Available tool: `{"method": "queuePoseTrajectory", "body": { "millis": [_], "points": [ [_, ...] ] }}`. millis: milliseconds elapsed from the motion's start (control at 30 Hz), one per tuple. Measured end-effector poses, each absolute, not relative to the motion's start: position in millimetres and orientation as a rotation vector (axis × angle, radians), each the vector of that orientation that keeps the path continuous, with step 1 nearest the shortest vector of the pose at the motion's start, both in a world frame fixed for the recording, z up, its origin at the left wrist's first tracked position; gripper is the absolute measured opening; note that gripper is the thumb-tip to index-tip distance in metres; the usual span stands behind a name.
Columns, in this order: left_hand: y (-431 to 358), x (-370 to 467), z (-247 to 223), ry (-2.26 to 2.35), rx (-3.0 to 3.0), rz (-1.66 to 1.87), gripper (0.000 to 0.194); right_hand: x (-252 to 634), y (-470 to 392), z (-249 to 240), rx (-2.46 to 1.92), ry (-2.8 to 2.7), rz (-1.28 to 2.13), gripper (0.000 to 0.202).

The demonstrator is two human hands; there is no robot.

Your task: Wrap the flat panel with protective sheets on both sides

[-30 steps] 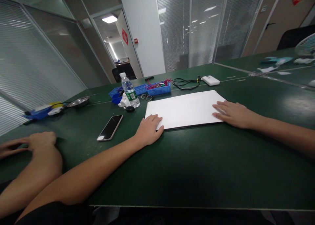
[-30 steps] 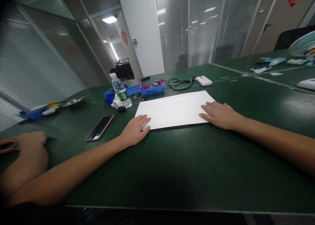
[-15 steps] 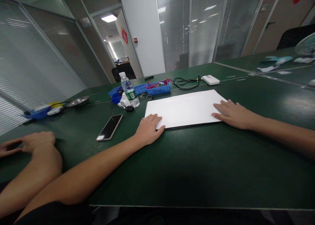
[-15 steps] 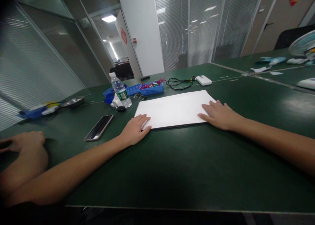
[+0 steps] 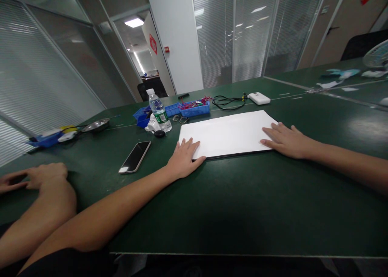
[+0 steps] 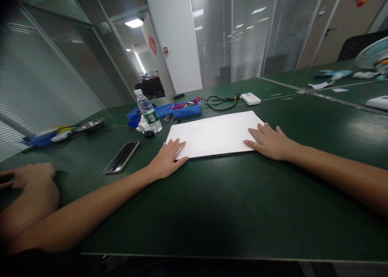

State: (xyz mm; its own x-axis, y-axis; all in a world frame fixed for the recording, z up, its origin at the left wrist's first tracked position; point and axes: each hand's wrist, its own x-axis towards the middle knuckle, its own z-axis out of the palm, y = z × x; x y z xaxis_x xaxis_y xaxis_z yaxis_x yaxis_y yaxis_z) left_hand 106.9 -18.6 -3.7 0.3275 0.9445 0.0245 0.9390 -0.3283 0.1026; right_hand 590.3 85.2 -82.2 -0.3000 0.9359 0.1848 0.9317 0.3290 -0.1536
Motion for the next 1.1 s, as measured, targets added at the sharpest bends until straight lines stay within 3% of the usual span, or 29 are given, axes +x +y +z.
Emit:
{"method": "queuePoseTrajectory", "body": {
  "millis": [1100],
  "points": [
    [-19, 108, -2, 1.754, 2.508, 0.115, 0.077, 577, 74, -64, -1.774, -2.384, 0.059, 0.103]
  ]
}}
